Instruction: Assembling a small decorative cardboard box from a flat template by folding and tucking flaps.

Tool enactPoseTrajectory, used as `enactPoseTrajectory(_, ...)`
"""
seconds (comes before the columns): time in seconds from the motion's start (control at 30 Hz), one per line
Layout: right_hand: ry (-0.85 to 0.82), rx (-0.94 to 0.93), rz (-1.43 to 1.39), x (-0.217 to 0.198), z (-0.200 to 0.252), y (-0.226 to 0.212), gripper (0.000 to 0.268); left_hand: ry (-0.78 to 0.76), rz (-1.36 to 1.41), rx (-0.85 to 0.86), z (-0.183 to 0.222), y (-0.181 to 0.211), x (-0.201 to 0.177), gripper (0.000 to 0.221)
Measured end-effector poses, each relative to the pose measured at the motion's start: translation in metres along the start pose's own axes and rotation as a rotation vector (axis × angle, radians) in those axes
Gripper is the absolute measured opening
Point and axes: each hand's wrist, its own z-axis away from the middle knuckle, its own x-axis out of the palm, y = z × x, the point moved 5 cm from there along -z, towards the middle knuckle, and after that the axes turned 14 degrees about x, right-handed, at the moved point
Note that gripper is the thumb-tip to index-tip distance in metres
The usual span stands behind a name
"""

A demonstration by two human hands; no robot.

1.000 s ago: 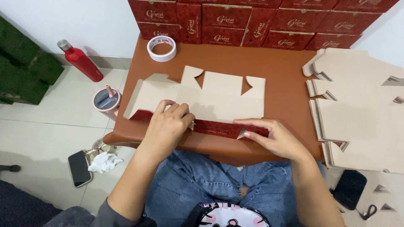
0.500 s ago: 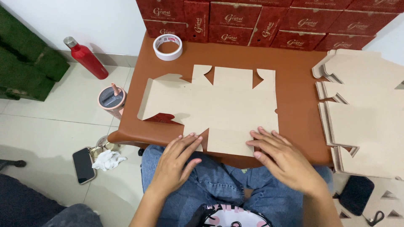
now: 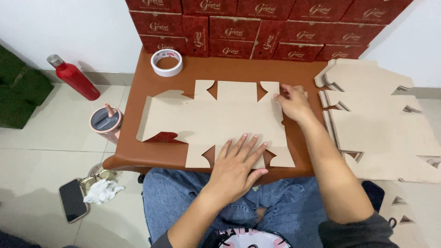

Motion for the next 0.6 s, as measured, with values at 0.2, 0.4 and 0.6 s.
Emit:
enactPoseTrajectory(0.2, -0.228, -0.100, -0.533, -0.024, 0.050, -0.034, 0.045, -0.112, -0.017, -0.056, 0.000, -0.015, 0.023, 0.051)
enactPoseTrajectory(0.4, -0.188, -0.339, 0.224, -0.047, 0.139, -0.070, 0.048, -0.098, -0.018, -0.029, -0.010, -0.026, 0.036, 0.058)
enactPoseTrajectory(0.6, -0.192, -0.493, 0.409, -0.027, 0.148, -0.097, 0.060, -0.149, -0.026, 0.011, -0.015, -0.023, 0.034, 0.060)
